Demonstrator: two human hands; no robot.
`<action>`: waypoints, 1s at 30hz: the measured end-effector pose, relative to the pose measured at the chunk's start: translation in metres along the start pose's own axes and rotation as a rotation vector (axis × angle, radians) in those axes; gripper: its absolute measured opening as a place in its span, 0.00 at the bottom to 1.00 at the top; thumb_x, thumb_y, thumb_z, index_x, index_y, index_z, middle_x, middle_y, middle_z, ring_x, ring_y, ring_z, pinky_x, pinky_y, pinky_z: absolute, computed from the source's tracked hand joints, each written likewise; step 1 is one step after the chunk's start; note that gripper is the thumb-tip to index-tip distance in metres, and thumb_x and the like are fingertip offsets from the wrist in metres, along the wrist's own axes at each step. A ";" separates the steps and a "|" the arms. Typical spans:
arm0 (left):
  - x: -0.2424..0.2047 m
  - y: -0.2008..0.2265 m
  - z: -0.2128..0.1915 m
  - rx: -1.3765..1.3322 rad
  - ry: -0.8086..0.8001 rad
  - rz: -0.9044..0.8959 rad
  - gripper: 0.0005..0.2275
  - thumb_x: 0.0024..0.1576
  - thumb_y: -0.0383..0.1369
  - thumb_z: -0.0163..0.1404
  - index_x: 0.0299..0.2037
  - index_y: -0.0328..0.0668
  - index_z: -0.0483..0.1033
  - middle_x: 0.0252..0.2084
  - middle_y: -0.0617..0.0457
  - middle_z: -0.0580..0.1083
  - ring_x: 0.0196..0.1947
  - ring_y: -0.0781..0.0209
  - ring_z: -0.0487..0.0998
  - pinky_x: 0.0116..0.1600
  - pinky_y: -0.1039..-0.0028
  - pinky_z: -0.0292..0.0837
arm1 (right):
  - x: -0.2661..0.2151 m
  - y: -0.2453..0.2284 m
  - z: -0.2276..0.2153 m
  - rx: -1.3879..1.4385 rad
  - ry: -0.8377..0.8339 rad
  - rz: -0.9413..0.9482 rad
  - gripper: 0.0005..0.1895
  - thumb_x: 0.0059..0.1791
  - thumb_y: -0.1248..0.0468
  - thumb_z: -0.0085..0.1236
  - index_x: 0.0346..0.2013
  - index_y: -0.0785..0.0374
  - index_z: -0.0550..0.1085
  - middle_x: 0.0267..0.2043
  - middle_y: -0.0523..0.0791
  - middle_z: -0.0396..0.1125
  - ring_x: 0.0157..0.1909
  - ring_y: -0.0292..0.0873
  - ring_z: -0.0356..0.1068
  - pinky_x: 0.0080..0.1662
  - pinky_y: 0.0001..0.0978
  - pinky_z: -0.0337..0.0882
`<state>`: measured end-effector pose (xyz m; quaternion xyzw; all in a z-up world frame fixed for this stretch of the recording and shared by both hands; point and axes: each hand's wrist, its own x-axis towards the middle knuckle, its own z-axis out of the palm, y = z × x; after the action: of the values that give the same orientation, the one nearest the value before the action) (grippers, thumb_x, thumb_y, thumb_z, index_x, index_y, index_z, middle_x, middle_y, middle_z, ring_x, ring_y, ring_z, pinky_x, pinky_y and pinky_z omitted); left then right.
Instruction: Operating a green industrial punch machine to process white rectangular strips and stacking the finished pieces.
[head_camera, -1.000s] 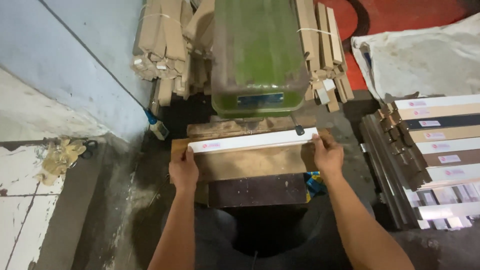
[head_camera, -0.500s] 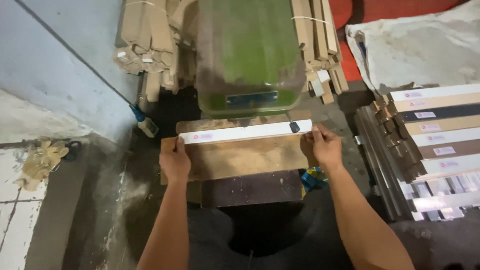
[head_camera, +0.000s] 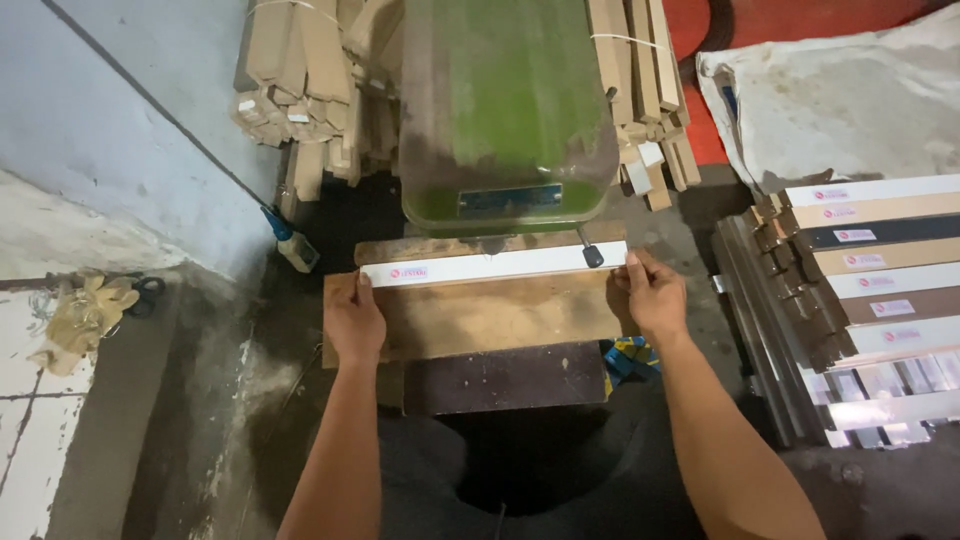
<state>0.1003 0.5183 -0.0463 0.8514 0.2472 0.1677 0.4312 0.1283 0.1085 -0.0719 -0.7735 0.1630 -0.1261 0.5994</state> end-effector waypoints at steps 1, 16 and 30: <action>0.004 -0.006 0.002 0.001 -0.001 -0.001 0.18 0.69 0.42 0.46 0.57 0.37 0.79 0.51 0.36 0.77 0.53 0.38 0.78 0.56 0.54 0.74 | -0.001 0.001 0.001 -0.001 0.000 0.001 0.12 0.58 0.61 0.55 0.50 0.67 0.79 0.37 0.56 0.74 0.38 0.47 0.77 0.46 0.39 0.78; 0.007 -0.012 0.015 0.031 0.103 0.063 0.16 0.72 0.39 0.43 0.60 0.39 0.78 0.52 0.38 0.77 0.53 0.40 0.78 0.56 0.55 0.75 | -0.012 -0.022 0.002 -0.150 -0.013 -0.037 0.17 0.59 0.58 0.55 0.53 0.68 0.78 0.49 0.63 0.72 0.52 0.62 0.73 0.48 0.54 0.76; -0.002 -0.014 0.020 0.111 0.201 0.116 0.19 0.72 0.42 0.43 0.65 0.40 0.74 0.57 0.41 0.75 0.59 0.40 0.75 0.61 0.49 0.68 | -0.010 -0.006 0.003 0.174 -0.032 -0.051 0.16 0.59 0.66 0.50 0.55 0.79 0.72 0.49 0.70 0.68 0.48 0.57 0.73 0.52 0.54 0.78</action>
<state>0.1048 0.5110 -0.0690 0.8656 0.2484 0.2628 0.3463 0.1213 0.1163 -0.0666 -0.7244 0.1221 -0.1424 0.6634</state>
